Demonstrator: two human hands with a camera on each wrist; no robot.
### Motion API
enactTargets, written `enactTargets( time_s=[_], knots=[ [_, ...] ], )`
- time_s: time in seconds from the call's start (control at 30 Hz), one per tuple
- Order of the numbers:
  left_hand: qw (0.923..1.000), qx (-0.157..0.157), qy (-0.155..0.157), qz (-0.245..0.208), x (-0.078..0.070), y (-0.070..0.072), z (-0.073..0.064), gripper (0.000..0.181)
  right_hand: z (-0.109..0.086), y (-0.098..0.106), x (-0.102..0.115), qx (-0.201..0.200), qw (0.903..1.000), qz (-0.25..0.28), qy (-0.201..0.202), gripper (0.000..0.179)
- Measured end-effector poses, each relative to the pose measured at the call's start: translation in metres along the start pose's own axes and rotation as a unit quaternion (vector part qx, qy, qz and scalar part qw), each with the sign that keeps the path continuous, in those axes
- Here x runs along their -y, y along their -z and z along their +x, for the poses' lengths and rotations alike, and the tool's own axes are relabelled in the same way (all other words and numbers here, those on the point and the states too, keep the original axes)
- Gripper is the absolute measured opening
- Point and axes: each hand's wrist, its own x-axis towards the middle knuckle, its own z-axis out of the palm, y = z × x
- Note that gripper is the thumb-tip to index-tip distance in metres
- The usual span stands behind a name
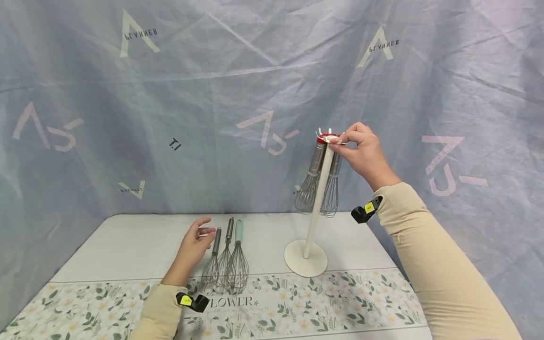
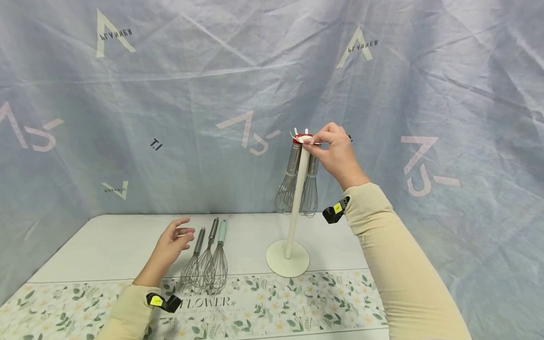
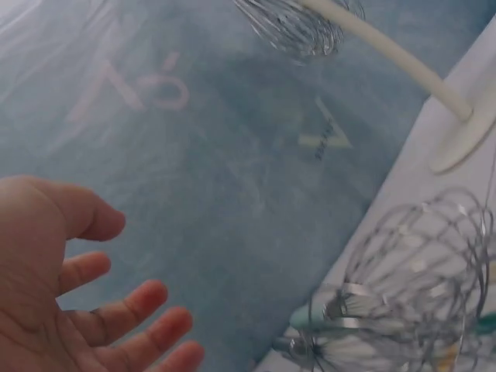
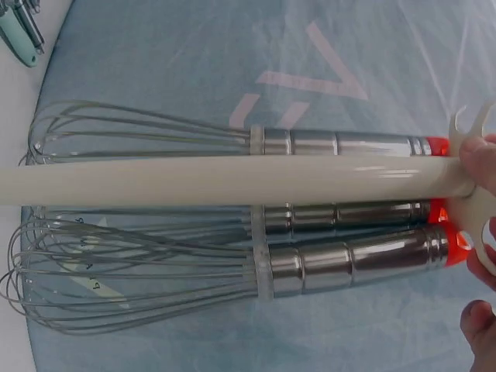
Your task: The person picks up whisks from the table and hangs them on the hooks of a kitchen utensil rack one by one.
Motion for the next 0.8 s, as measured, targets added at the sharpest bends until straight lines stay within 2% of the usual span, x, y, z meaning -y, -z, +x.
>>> enactTargets(
  time_s=[0.3,0.57,0.7,0.8],
  knots=[
    [0.9982,-0.011,0.059,-0.001,0.029,-0.001,0.005,0.05,-0.001,-0.003,0.005,-0.02,0.9994,-0.028,0.007,0.013],
    [0.9883,0.007,0.152,-0.014,0.051,-0.006,0.007,0.053,-0.001,-0.006,0.008,-0.038,0.9983,-0.04,0.017,0.013],
    [0.9861,0.015,0.165,-0.009,0.06,-0.007,0.009,0.055,0.0,-0.007,0.008,-0.044,0.9978,-0.045,0.02,0.014],
    [0.985,0.009,0.172,-0.007,0.066,-0.007,0.011,0.056,-0.001,-0.008,0.01,-0.045,0.9977,-0.046,0.021,0.013]
  ],
)
